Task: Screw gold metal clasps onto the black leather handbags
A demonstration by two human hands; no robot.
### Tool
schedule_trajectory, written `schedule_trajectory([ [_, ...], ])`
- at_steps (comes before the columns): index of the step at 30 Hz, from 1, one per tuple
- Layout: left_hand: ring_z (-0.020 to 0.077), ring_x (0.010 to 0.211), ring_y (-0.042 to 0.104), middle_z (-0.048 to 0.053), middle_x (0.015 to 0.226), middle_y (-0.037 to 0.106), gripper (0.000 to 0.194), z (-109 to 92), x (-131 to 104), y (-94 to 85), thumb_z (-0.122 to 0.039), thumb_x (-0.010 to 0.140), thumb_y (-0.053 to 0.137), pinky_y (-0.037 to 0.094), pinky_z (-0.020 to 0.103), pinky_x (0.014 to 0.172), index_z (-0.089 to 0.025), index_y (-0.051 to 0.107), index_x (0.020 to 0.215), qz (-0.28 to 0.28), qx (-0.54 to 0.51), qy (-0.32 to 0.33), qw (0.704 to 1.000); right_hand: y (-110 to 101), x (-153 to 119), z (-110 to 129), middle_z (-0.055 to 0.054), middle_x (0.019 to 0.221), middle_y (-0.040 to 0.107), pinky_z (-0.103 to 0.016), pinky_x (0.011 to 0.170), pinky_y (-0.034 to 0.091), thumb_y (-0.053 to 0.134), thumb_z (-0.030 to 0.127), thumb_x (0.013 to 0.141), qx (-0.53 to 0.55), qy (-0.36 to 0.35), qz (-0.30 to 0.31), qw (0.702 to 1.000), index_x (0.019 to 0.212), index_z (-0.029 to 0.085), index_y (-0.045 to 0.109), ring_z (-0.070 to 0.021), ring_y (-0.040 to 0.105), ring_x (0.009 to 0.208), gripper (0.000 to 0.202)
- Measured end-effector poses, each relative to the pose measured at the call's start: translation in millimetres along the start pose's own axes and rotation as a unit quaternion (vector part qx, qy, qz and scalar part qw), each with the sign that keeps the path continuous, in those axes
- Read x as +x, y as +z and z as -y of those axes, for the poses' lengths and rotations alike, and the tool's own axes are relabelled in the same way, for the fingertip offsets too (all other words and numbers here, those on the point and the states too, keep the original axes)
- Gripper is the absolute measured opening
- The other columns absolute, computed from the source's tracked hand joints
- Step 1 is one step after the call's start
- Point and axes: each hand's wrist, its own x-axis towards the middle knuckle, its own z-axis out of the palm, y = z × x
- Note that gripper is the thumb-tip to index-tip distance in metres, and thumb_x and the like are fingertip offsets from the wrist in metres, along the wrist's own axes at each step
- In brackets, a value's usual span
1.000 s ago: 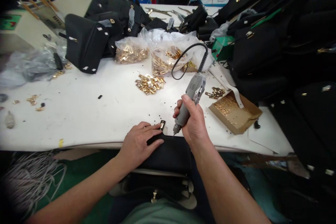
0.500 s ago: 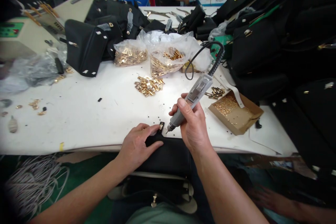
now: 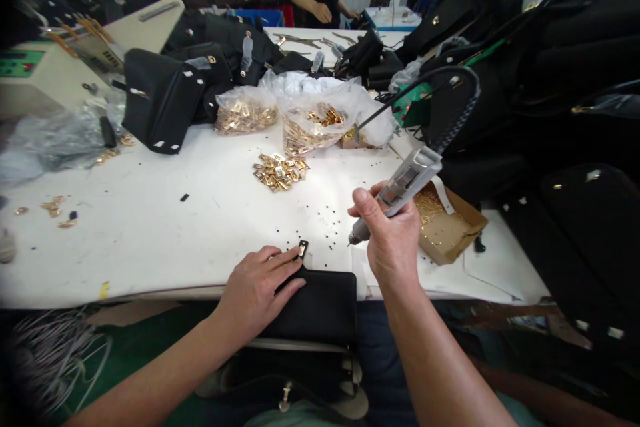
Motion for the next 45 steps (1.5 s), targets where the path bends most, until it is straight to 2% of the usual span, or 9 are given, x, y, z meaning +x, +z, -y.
schedule_trajectory([
  [4,0.028,0.104,0.061,0.003,0.136,0.067,0.024,-2,0,-1.2,-0.031,0.097,0.062,0.052,0.045,0.077,-0.022,0.07,0.117,-0.006,0.039,0.018,0.999,-11,16,5,0.005,0.067,0.057,-0.03,0.064,0.055,0.086,0.043,0.07,0.02,-0.009,0.002,1.0,0.078,0.019,0.061,-0.013,0.062,0.059,0.036],
  [9,0.0281,0.104,0.062,0.004,0.135,0.067,0.023,-1,0,1.1,-0.031,0.096,0.063,0.05,0.044,0.076,-0.022,0.07,0.116,-0.027,0.046,0.02,0.998,-11,18,7,0.004,0.068,0.059,-0.028,0.058,0.052,0.087,0.043,0.07,-0.012,-0.015,-0.023,1.0,0.081,0.019,0.06,-0.0156,0.066,0.06,0.037],
  [14,0.028,0.104,0.062,0.005,0.135,0.067,0.025,-3,-2,2.7,-0.031,0.097,0.061,0.049,0.044,0.078,-0.022,0.07,0.119,-0.036,0.041,0.008,0.998,8,7,-1,0.006,0.062,0.057,-0.026,0.053,0.05,0.083,0.047,0.074,0.006,0.02,0.024,0.999,0.083,0.021,0.058,-0.012,0.059,0.052,0.037],
  [21,0.0282,0.099,0.062,0.005,0.134,0.068,0.024,-8,-2,0.5,-0.029,0.097,0.061,0.046,0.043,0.076,-0.021,0.071,0.117,-0.04,0.059,0.009,0.997,40,0,-27,0.006,0.064,0.058,-0.023,0.051,0.049,0.084,0.052,0.07,0.048,0.072,0.021,0.996,0.09,0.021,0.057,-0.0121,0.059,0.054,0.045],
  [27,0.0261,0.093,0.062,0.004,0.132,0.069,0.025,-12,-1,-1.4,-0.03,0.097,0.062,0.045,0.042,0.074,-0.02,0.071,0.118,-0.039,0.083,0.004,0.996,51,-3,-41,0.005,0.065,0.06,-0.025,0.054,0.05,0.084,0.053,0.07,0.063,0.088,0.018,0.994,0.088,0.021,0.059,-0.0124,0.058,0.055,0.044],
  [39,0.0245,0.096,0.061,0.003,0.135,0.067,0.028,-7,-4,3.6,-0.033,0.099,0.059,0.048,0.041,0.077,-0.022,0.069,0.123,-0.029,0.053,-0.011,0.998,49,-2,-47,0.004,0.066,0.062,-0.025,0.054,0.049,0.083,0.054,0.071,0.037,0.086,0.006,0.996,0.09,0.021,0.061,-0.0123,0.059,0.055,0.044],
  [42,0.0246,0.094,0.061,0.003,0.135,0.067,0.027,-8,-2,0.7,-0.033,0.1,0.058,0.047,0.042,0.075,-0.021,0.07,0.121,-0.022,0.074,0.0,0.997,42,4,-42,0.005,0.066,0.061,-0.025,0.053,0.05,0.082,0.054,0.072,0.032,0.074,0.001,0.997,0.09,0.021,0.061,-0.0123,0.059,0.055,0.043],
  [45,0.0255,0.092,0.062,0.003,0.136,0.066,0.026,-10,1,-3.0,-0.031,0.1,0.057,0.046,0.042,0.072,-0.021,0.071,0.12,-0.004,0.115,0.021,0.993,24,16,-31,0.004,0.066,0.06,-0.025,0.052,0.049,0.081,0.054,0.073,0.011,0.043,0.002,0.999,0.09,0.021,0.061,-0.0128,0.06,0.055,0.042],
])
